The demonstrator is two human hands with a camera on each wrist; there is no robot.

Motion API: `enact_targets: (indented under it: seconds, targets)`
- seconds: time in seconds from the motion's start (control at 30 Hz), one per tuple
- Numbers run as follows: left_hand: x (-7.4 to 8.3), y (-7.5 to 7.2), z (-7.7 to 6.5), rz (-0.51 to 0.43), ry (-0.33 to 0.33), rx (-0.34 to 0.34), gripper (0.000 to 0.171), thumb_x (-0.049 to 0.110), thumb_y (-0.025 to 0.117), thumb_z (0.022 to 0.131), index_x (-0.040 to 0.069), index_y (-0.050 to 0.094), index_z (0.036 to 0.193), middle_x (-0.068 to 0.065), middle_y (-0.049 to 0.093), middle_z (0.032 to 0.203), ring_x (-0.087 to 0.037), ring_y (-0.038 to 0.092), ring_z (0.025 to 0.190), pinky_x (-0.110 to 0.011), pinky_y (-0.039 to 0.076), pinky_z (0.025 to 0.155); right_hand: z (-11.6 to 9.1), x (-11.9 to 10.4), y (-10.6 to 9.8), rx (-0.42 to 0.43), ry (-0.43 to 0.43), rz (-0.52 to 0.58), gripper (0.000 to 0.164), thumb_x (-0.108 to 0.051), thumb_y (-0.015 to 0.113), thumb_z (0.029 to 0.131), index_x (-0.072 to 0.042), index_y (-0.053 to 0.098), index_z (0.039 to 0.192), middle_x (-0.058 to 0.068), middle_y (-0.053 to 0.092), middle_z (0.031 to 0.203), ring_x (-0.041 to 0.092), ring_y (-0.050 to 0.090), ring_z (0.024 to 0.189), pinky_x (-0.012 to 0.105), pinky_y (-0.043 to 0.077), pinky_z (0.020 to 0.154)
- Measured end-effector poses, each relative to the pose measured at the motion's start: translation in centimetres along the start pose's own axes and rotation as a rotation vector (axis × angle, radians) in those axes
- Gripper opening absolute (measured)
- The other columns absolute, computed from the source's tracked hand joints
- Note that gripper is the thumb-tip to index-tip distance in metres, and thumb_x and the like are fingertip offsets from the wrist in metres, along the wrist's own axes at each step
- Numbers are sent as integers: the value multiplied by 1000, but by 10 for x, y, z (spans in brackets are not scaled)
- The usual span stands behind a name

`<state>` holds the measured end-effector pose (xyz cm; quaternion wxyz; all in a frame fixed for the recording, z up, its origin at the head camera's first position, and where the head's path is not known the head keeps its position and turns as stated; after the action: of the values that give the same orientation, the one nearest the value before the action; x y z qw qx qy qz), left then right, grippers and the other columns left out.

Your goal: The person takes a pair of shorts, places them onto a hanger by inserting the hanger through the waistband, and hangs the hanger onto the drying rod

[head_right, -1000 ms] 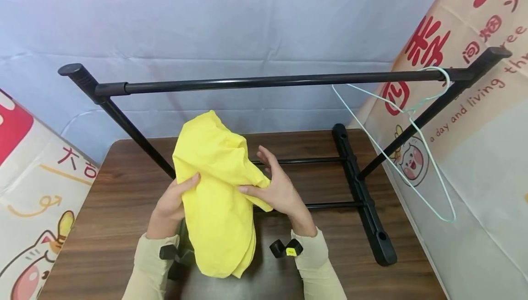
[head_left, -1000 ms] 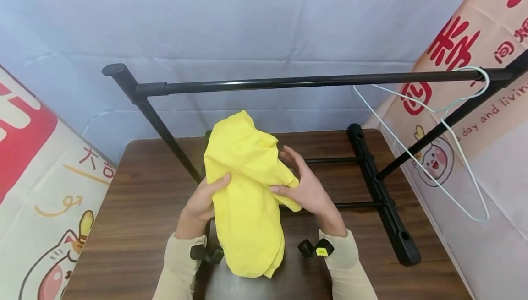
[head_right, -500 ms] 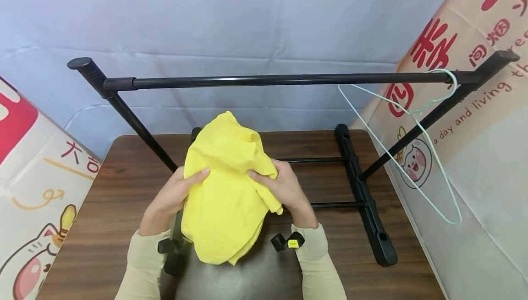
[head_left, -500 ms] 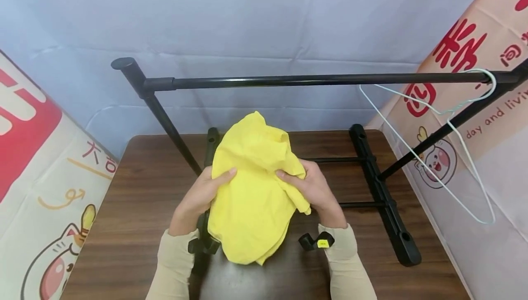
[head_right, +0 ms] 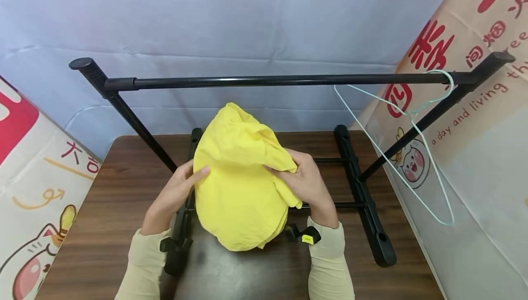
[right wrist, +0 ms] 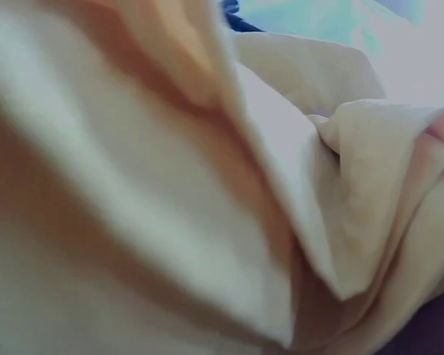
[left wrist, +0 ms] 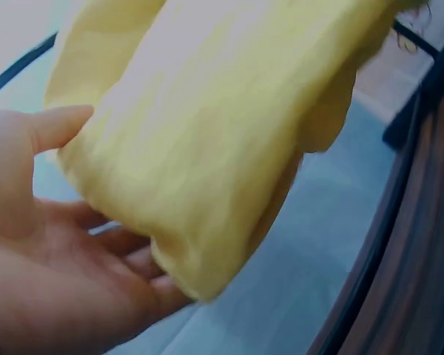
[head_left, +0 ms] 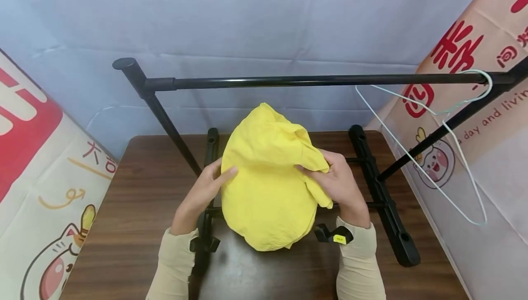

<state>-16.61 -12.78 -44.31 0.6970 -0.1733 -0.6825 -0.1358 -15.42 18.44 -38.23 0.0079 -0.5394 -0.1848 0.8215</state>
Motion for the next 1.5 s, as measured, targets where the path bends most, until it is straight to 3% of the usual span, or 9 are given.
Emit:
enact_targets:
  seconds: [0.27,0.5,0.67,0.8,0.9,0.97,1.1,1.33,1.5]
  targets:
    - [0,-11,-4,293,52,183,57,39,70,90,35,45,141,1,52,132,-20,56,117,-44,51,99,1,-12,-12,-122,-241,-69,26,12,68,83,-11,71,95,-3,64,80,8,61,67,22,51,62]
    - [56,0,-14,478,336,200,116,32,95,61,35,26,154,8,32,157,-13,32,146,-48,36,115,11,-25,-2,-293,-217,-184,20,-8,71,89,-27,69,92,-10,63,80,8,52,73,24,46,66]
    - [98,22,-15,894,567,192,130,62,92,49,24,26,155,2,25,163,-21,15,155,-50,19,124,16,-30,14,-359,-216,-290,13,-17,73,89,-29,70,91,-16,66,81,5,52,72,24,46,70]
    - [109,40,-15,1241,677,146,124,75,80,56,17,30,154,-8,34,160,-28,27,151,-49,18,125,18,-32,26,-392,-285,-378,9,-19,72,90,-27,70,88,-19,66,80,1,50,68,23,45,72]
    - [100,47,-13,1343,624,72,98,63,82,66,18,46,145,-4,62,136,-23,59,124,-40,45,106,19,-32,30,-406,-277,-431,5,-21,72,89,-25,71,92,-19,66,81,1,51,69,23,46,71]
    - [90,46,-8,1313,572,39,62,45,81,74,21,60,128,5,71,105,-15,66,91,-32,53,82,18,-31,31,-382,-242,-438,13,-21,74,88,-25,72,100,-16,68,88,2,55,73,23,48,72]
    - [74,33,0,1174,499,23,12,17,69,80,25,63,87,13,52,66,-5,45,57,-24,41,54,11,-25,27,-233,-120,-399,43,-30,79,84,-28,64,125,-9,68,117,7,63,102,29,53,86]
    - [65,5,-4,805,492,186,12,12,62,88,22,60,82,9,48,65,-6,41,57,-21,37,55,-17,12,12,78,73,-46,70,-16,70,92,-17,33,152,7,43,151,23,38,143,48,31,117]
    - [66,-4,-9,451,505,275,12,10,71,89,15,67,99,1,57,75,-9,53,65,-22,44,57,-36,60,29,165,248,235,61,-24,62,97,-15,32,150,2,51,136,11,54,120,25,48,100]
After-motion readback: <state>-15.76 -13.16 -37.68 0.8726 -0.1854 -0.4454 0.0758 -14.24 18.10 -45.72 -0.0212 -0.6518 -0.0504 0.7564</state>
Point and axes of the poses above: each hand's wrist, its own z-axis towards the middle knuckle, its own y-axis out of the palm, x = y × z, the point moved 1 cm from there along z, towards the middle knuckle
